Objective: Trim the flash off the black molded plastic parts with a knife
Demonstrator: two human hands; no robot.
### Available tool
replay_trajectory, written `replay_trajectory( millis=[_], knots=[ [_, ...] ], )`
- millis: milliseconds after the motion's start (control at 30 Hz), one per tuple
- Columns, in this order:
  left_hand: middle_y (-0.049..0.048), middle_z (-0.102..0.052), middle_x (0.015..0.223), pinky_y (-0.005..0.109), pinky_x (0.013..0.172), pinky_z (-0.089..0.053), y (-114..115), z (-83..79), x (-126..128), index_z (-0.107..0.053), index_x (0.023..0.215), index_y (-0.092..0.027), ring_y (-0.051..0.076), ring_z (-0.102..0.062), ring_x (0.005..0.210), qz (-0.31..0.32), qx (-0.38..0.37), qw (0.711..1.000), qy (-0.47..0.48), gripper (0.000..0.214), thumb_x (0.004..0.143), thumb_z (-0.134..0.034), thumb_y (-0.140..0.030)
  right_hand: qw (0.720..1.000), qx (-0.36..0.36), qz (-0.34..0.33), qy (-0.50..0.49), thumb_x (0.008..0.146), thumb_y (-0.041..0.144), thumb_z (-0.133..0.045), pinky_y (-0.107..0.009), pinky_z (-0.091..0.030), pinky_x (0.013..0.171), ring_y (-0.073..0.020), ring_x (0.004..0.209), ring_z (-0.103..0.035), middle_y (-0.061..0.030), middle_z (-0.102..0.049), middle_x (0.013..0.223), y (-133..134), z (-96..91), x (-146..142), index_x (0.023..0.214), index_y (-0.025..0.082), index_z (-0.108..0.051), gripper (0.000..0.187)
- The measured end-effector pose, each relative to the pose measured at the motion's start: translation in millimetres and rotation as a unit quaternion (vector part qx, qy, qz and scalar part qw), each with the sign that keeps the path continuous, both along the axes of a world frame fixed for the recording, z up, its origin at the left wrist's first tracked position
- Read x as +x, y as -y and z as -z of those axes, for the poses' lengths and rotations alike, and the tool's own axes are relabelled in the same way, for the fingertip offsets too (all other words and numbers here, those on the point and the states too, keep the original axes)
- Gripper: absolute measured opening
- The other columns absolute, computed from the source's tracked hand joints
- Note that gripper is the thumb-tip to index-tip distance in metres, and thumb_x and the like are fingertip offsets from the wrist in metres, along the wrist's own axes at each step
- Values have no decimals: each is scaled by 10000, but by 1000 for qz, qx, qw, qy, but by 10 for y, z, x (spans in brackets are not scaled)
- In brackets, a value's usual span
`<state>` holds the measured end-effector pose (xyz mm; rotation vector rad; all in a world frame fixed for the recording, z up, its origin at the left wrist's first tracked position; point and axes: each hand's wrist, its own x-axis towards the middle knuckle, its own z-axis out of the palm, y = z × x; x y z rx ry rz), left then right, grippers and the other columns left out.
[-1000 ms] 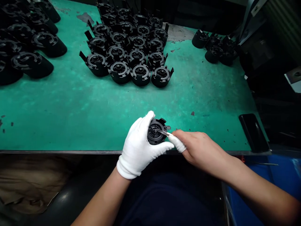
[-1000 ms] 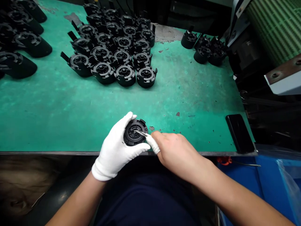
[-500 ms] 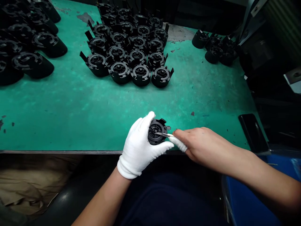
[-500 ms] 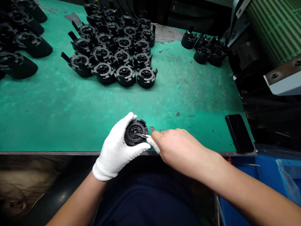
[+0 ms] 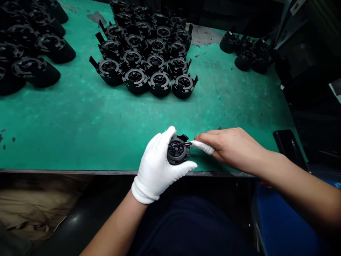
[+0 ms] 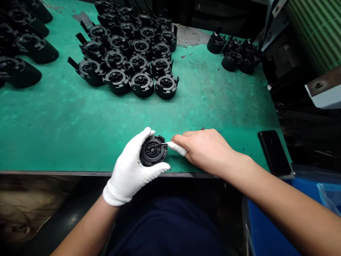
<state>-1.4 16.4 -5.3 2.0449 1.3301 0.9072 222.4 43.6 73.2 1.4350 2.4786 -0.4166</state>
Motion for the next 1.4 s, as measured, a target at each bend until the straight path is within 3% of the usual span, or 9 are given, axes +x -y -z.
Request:
replay_trajectory(
  millis=[233,433,667,867,1000,1100,1233,1300,1400],
  knots=[
    [162,-616,1342,475,1102,-471,-8,7,-1,-392,1449,-153,320,-597,1244,1,0,1000,-2,1003,672,-800,-640,1000,-7,-10,27,893,160,-506,-279,-225,535,-185,769,-674,6,-733,936,-14,-18,4,1106,290,-633,280],
    [152,-608,1354,493,1110,-464,2,8,1,-404,1439,-173,324,-589,1254,-3,5,1000,-7,955,691,-794,-621,993,-115,23,5,861,122,-477,-280,-293,565,-188,702,-664,-6,-717,803,166,-56,17,962,240,-612,205],
    [150,-605,1363,493,1114,-466,7,16,13,-420,1426,-185,329,-585,1264,-10,10,1000,-5,921,697,-796,-604,991,-89,84,-60,868,94,-459,-280,-422,662,-216,846,-702,-55,-748,967,398,47,-6,1113,231,-623,325],
    [157,-609,1363,480,1114,-469,11,28,7,-454,1402,-171,319,-591,1265,-13,14,1000,-5,904,697,-790,-626,985,-127,107,-54,835,62,-429,-300,-410,657,-239,839,-704,-68,-741,950,530,64,-171,1077,199,-627,341],
    [158,-611,1366,479,1114,-472,17,22,42,-464,1403,-171,318,-597,1265,-34,1,999,-6,911,688,-800,-623,971,-132,139,-141,896,119,-451,-294,-410,663,-218,804,-687,-43,-741,921,591,92,-140,1084,217,-629,277],
    [180,-548,1444,506,1145,-439,134,10,128,-416,1456,-174,336,-535,1344,-93,-14,996,10,911,738,-765,-612,923,-109,226,-293,997,252,-423,-278,-448,682,-187,794,-663,-23,-723,912,649,216,-195,1124,230,-587,208],
    [206,-302,1617,556,1191,-367,524,-67,287,-157,1583,-180,348,-340,1488,-131,-60,990,10,897,892,-648,-474,846,-65,306,-433,1031,301,-382,-286,-505,804,-191,956,-664,-61,-712,1074,560,430,-353,1269,210,-543,301],
    [202,-218,1649,570,1206,-338,726,-122,335,-71,1596,-178,350,-271,1517,-112,-77,991,-17,928,901,-639,-412,847,-40,310,-431,1020,299,-412,-290,-516,807,-193,942,-675,-58,-726,1059,426,462,-320,1301,198,-563,334],
    [194,-176,1661,559,1219,-320,822,-175,327,-54,1597,-180,341,-231,1532,-101,-85,991,-28,962,881,-659,-392,889,-25,231,-394,977,248,-484,-299,-518,882,-202,1036,-684,-42,-734,1181,259,376,-86,1311,224,-619,361]
  ],
)
